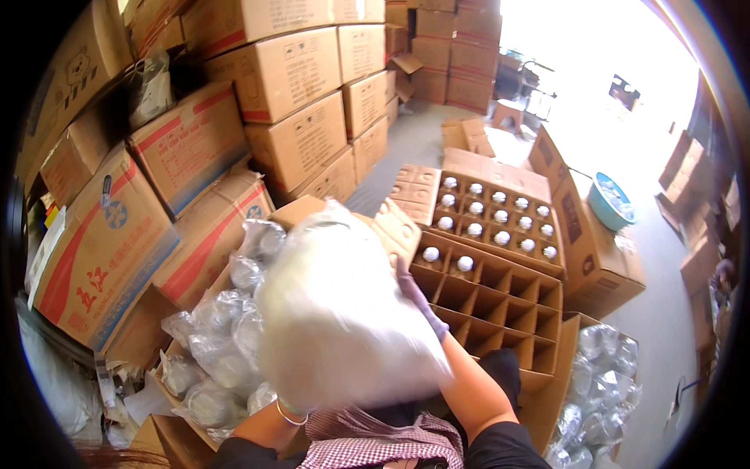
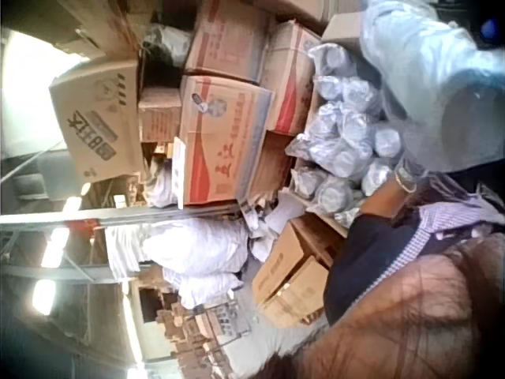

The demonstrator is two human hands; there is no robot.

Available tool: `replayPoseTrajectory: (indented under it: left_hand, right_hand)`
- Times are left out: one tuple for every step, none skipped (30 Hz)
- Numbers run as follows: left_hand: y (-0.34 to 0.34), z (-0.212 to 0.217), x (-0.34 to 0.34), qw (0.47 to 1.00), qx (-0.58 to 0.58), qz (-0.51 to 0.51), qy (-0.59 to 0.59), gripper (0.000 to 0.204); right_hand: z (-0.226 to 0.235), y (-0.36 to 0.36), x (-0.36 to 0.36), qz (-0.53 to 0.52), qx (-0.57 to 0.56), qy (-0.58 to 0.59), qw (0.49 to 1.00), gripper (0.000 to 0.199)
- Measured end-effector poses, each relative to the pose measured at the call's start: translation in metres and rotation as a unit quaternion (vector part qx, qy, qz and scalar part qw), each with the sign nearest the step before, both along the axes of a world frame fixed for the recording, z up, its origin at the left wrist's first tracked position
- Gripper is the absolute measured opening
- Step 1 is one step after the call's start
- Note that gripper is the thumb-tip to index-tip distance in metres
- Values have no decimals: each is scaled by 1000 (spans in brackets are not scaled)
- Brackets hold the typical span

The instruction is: The person assembles thermos bottles by hand, placing metal inner containers into plastic shells, attaching lids, and packing the completed units into a partitioned cardboard box.

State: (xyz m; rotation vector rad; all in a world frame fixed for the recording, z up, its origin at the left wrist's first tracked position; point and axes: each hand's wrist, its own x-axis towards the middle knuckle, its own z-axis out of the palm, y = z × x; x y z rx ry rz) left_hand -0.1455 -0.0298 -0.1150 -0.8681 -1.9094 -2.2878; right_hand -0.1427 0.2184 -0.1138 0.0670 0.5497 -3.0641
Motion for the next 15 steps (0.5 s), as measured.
replayPoseTrajectory:
  left_hand:
    - [8, 2, 6, 994, -4, -78, 79, 76]
    - [14, 2, 11, 976, -2, -156, 155, 66]
    - [20, 49, 15, 898, -17, -164, 407, 51]
    - [26, 78, 23, 863, -161, -233, 418, 32]
    - [32, 92, 22, 829, -172, -317, 427, 32]
    - [35, 87, 19, 854, -117, -406, 302, 38]
    - [43, 75, 20, 857, -65, -482, 172, 44]
    - [64, 62, 34, 917, 61, -386, 78, 75]
    - [87, 59, 43, 940, 107, -320, 49, 119]
    - [103, 65, 65, 924, 139, -355, -9, 131]
    - [117, 69, 92, 901, 170, -393, -70, 143]
    - [136, 50, 92, 942, 137, -286, 107, 146]
    - [142, 46, 97, 934, 112, -321, 105, 146]
    - [145, 45, 101, 924, 89, -358, 105, 145]
    - [149, 41, 103, 911, 66, -393, 105, 145]
  right_hand:
    - [25, 11, 39, -17, 11, -15, 1000, 64]
    - [46, 21, 72, -29, 22, -24, 999, 65]
    - [62, 32, 109, -51, 29, -38, 998, 67]
    - [78, 40, 146, -80, 39, -53, 995, 68]
    - [90, 40, 175, -102, 47, -67, 991, 69]
    - [86, 49, 202, -152, 125, -71, 978, 67]
    - [81, 58, 226, -199, 204, -83, 955, 66]
    - [76, 64, 238, -221, 285, -62, 931, 66]
    - [71, 63, 247, -238, 361, -46, 901, 67]
    - [65, 50, 250, -260, 454, 9, 852, 82]
    - [19, 51, 258, -290, 560, 29, 776, 96]
    - [9, 31, 264, -333, 618, -5, 712, 98]
    - [1, 17, 273, -377, 669, -43, 639, 99]
    - [-13, 9, 286, -388, 660, -76, 639, 97]
    - [-25, 4, 296, -399, 649, -108, 638, 94]
